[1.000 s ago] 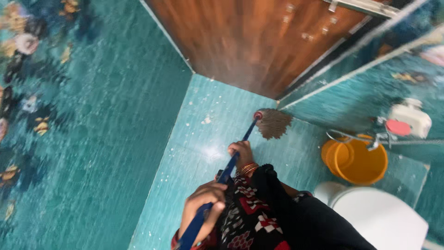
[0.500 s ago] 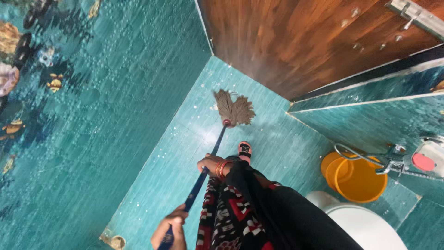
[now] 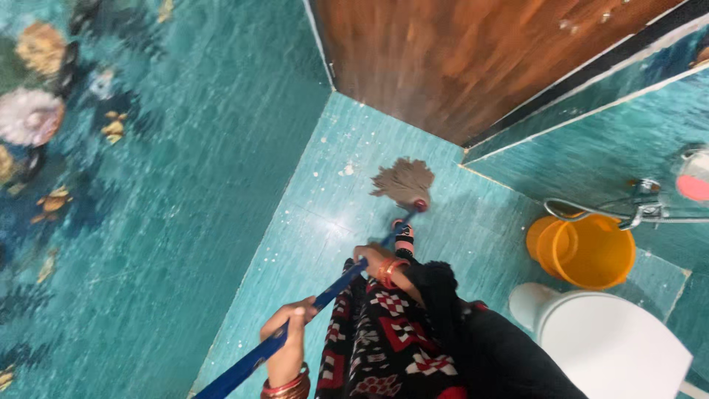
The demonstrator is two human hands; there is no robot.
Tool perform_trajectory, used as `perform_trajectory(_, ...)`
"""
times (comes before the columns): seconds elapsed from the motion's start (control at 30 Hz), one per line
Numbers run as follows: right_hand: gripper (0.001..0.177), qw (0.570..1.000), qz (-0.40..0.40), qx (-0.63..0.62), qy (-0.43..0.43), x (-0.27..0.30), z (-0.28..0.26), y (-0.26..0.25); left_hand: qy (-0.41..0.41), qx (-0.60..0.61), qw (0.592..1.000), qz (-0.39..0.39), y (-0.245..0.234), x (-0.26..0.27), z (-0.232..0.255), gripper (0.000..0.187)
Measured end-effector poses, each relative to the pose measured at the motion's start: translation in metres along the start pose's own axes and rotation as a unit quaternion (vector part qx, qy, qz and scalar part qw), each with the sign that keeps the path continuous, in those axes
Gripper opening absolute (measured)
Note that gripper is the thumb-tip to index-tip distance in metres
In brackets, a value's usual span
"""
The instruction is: The person uses a squeegee to push water across a tiled floor into a drain and then uses a mop to wipe the floor surface around a toilet and bucket.
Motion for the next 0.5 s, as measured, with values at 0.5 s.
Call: perform_trajectory(0.5,0.019,0.882,0.414,-0.169,0.145,0.052,-0.016,0.034,0.129,0.176,0.954,-0.206,0.031,-0.07,0.041,0.011)
Point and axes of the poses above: each hand's wrist, its own x-axis away from the middle knuckle, its own y-axis out of the palm, z = x × y, the point moved 5 cm from there along -x, towards the middle knuckle, and after that the axes turned 11 degrees about -z, right-handed, at the moved point
